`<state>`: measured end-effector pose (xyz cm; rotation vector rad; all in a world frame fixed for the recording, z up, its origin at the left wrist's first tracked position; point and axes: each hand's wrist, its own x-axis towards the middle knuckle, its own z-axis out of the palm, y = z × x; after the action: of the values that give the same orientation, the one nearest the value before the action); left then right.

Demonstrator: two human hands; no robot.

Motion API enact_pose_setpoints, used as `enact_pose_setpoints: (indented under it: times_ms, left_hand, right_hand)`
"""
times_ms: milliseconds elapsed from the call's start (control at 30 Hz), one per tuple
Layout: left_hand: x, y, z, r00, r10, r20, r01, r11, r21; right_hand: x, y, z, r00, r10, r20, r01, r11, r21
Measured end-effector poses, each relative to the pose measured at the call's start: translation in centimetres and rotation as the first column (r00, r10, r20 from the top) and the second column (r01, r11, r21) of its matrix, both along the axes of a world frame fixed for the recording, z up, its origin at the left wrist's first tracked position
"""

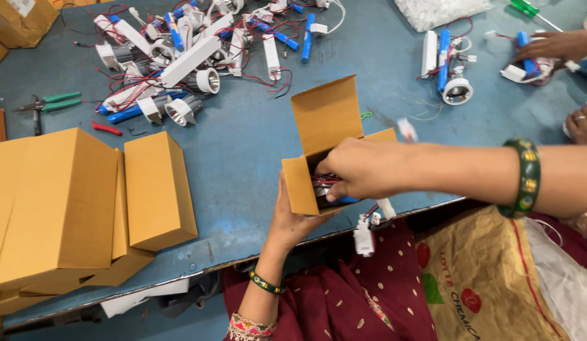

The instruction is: The person assembles and packs small electronic lighting components into cardboard boxes. They place a plastic-wrapped bulb, a white plastic housing, and a blue cylindrical battery pack into each box, tuck the wires inside, and close the flaps. The process repeats for multiple units on a blue workbench.

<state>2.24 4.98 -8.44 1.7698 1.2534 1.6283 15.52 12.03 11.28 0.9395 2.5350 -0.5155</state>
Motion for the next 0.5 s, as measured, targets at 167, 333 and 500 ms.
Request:
enact_pose_setpoints:
  times_ms: [167,333,500]
  left_hand:
    - [-0.6,0.5,-0.5,0.997,-0.035,0.074,0.041,0.996,-0.082]
    - [-0.7,1.0,-0.6,0.992,-0.036,0.119,0.047,0.995,-0.083]
    - [-0.8,1.1,-0.3,1.000,-0.003,-0.022,0.003,1.000,-0.017]
  right_hand:
    - [-0.4,0.8,-1.8,0.994,-0.032,-0.109,0.032,0.999,0.000]
    - [-0.8,1.4,-1.9,0.992,0.053,-0.111,-0.045,0.996,0.074]
    - [-0.1,1.8,-1.6,0.989,0.148,-0.017,-0.145,0.980,0.134]
